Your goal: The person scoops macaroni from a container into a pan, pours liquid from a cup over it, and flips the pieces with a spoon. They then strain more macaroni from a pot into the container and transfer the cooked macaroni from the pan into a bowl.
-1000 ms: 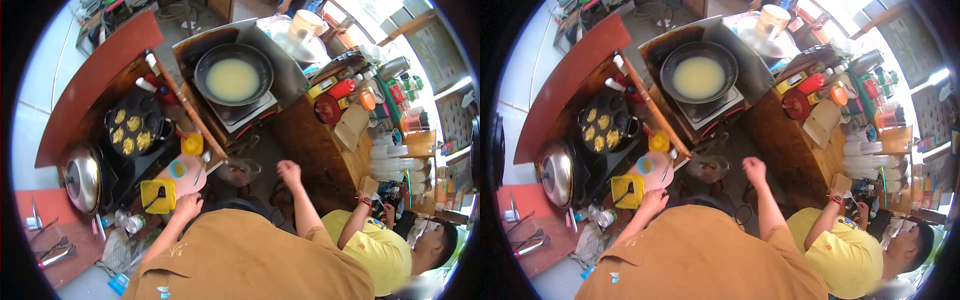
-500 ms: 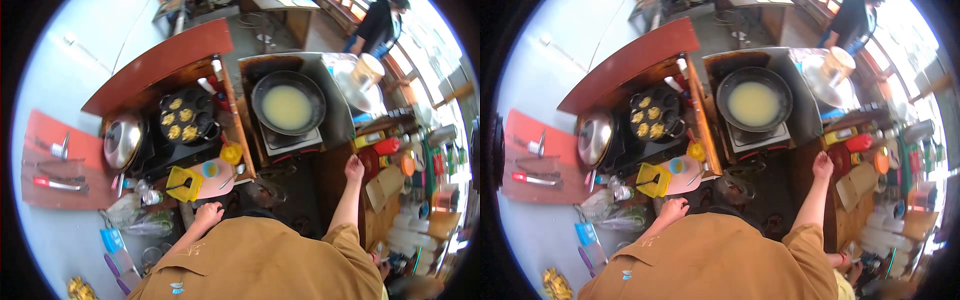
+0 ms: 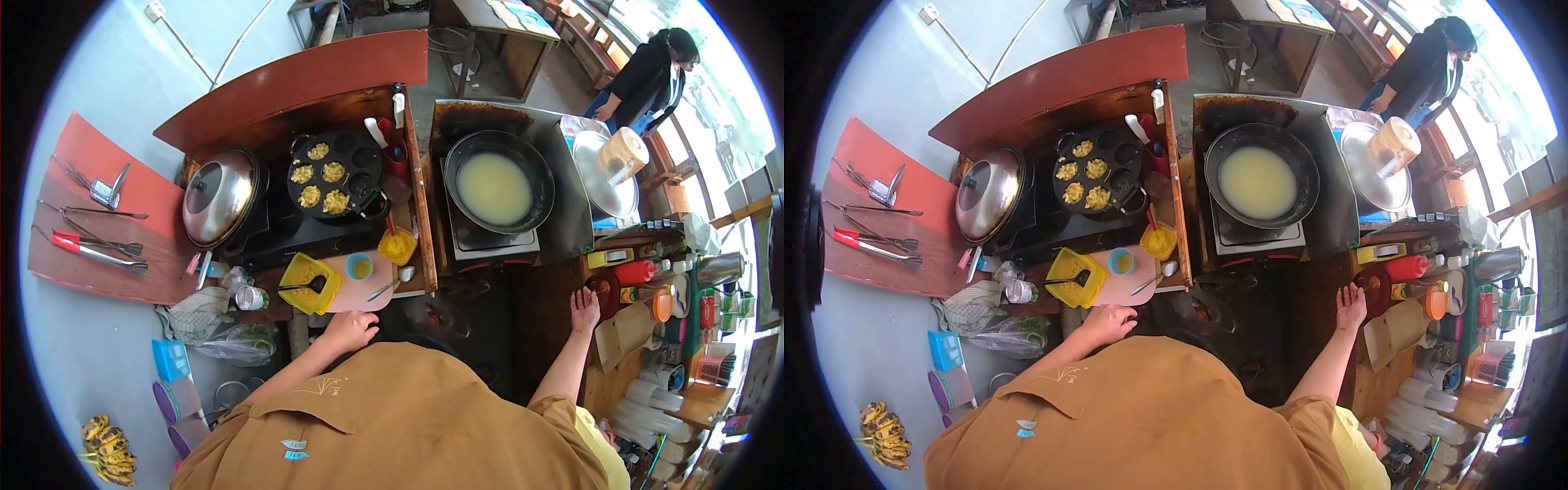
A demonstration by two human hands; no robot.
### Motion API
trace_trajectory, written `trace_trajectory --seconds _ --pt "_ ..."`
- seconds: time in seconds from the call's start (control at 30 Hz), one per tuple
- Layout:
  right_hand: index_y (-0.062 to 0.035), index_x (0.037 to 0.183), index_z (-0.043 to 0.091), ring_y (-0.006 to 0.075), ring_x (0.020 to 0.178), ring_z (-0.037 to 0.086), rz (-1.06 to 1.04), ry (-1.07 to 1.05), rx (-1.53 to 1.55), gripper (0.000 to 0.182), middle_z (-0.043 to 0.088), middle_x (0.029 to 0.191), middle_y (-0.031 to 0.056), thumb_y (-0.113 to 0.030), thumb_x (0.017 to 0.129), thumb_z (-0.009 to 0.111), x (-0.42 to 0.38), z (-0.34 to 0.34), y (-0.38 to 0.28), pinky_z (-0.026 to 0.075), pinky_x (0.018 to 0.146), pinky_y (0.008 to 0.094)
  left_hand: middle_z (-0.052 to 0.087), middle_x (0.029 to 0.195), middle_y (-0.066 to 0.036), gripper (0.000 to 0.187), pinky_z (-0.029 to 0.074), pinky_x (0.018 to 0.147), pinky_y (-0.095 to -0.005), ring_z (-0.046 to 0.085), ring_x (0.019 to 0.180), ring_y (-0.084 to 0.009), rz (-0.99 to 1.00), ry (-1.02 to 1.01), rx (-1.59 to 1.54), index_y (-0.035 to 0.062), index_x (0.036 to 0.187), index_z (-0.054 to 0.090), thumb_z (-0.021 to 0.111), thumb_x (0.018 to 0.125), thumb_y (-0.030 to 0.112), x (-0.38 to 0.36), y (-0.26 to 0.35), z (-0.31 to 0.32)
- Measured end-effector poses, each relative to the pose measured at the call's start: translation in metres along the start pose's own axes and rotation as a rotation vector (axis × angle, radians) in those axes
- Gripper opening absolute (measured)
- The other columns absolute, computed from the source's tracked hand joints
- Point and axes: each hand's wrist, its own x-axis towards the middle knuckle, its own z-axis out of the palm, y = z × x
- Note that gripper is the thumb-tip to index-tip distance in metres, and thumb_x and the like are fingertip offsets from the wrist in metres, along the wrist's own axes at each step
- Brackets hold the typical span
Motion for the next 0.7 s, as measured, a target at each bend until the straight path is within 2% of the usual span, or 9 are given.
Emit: trace_trajectory --seconds 0.17,0.23,0.33,0.37,0.4,0.43,0.47,0.57,0.7 --pt "-0.0034 0.112 0.064 0.0220 0.106 0.063 -0.059 -0.054 -0.066 0.026 0.068 0.120 0.0078 -0.027 0.102 0.059 -0.016 0.001 -0.004 0.053 0.090 0.0396 0.074 0.085 -0.012 0.026 0.057 0.074 -0.0451 0.071 0.081 -0.0341 0.129 0.124 0.022 0.0102 0.104 0.074 0.070 0.086 0.028 0.000 -0.020 -0.019" --pt "-0.0034 0.112 0.064 0.0210 0.104 0.064 -0.092 -0.095 -0.115 0.025 0.068 0.119 0.0079 -0.026 0.102 0.060 -0.037 0.013 -0.007 0.054 0.089 0.0390 0.073 0.086 -0.014 0.023 0.057 0.075 -0.0453 0.071 0.083 -0.0351 -0.035 0.146 0.027 0.0112 0.102 0.074 0.069 0.086 0.027 -0.012 -0.019 -0.039" --pt "-0.0027 0.107 0.067 0.0187 0.101 0.065 -0.132 -0.184 -0.230 0.023 0.069 0.118 0.0087 -0.024 0.102 0.062 -0.121 0.051 -0.020 0.054 0.086 0.0363 0.068 0.084 -0.013 0.013 0.055 0.071 -0.0489 0.067 0.082 -0.0371 -0.298 0.613 0.070 0.0090 0.083 0.068 0.065 0.086 0.021 -0.045 -0.071 -0.036" --pt "-0.0024 0.102 0.068 0.0183 0.101 0.065 -0.133 -0.376 -0.347 0.023 0.069 0.117 0.0090 -0.024 0.102 0.061 -0.143 0.067 -0.024 0.054 0.086 0.0351 0.067 0.090 -0.014 0.018 0.054 0.073 -0.0501 0.066 0.084 -0.0391 -0.320 0.714 0.150 0.0086 0.097 0.065 0.067 0.087 0.023 -0.056 -0.100 -0.041" --pt "-0.0021 0.097 0.069 0.0179 0.101 0.065 -0.120 -0.568 -0.473 0.023 0.069 0.117 0.0094 -0.023 0.102 0.061 -0.174 0.086 -0.021 0.054 0.086 0.0339 0.067 0.094 -0.017 0.035 0.055 0.075 -0.0513 0.065 0.083 -0.0419 -0.442 0.806 0.287 0.0079 0.114 0.058 0.071 0.087 0.025 -0.067 -0.140 -0.046" --pt "0.0001 0.089 0.068 0.0169 0.095 0.064 -0.107 -0.633 -0.507 0.028 0.069 0.112 0.0107 -0.022 0.103 0.059 -0.205 0.114 -0.020 0.053 0.082 0.0315 0.067 0.099 -0.019 0.050 0.056 0.076 -0.0518 0.066 0.086 -0.0432 -0.522 0.746 0.299 0.0077 0.125 0.050 0.074 0.086 0.027 -0.068 -0.160 -0.044" --pt "0.0001 0.089 0.068 0.0169 0.095 0.064 -0.097 -0.630 -0.522 0.028 0.069 0.112 0.0107 -0.022 0.103 0.059 -0.226 0.135 -0.017 0.053 0.082 0.0315 0.067 0.099 -0.019 0.050 0.056 0.076 -0.0518 0.066 0.086 -0.0432 -0.532 0.733 0.292 0.0077 0.125 0.050 0.074 0.086 0.027 -0.065 -0.170 -0.044" --pt "0.0037 0.085 0.063 0.0180 0.085 0.060 -0.054 -1.092 -0.614 0.030 0.066 0.102 0.0137 -0.020 0.102 0.056 -0.276 0.192 0.008 0.049 0.075 0.0315 0.067 0.101 -0.020 0.043 0.057 0.076 -0.0509 0.068 0.091 -0.0425 -0.664 0.538 0.112 0.0048 0.117 0.055 0.076 0.085 0.025 -0.050 -0.194 -0.042" --pt "0.0042 0.085 0.065 0.0218 0.090 0.063 0.227 -1.327 -0.646 0.029 0.068 0.103 0.0159 -0.015 0.102 0.052 -0.326 0.248 0.086 0.051 0.080 0.0341 0.069 0.099 -0.021 0.037 0.057 0.075 -0.0507 0.069 0.091 -0.0414 -0.607 0.475 0.117 0.0029 0.105 0.061 0.078 0.083 0.028 -0.042 -0.212 -0.043"
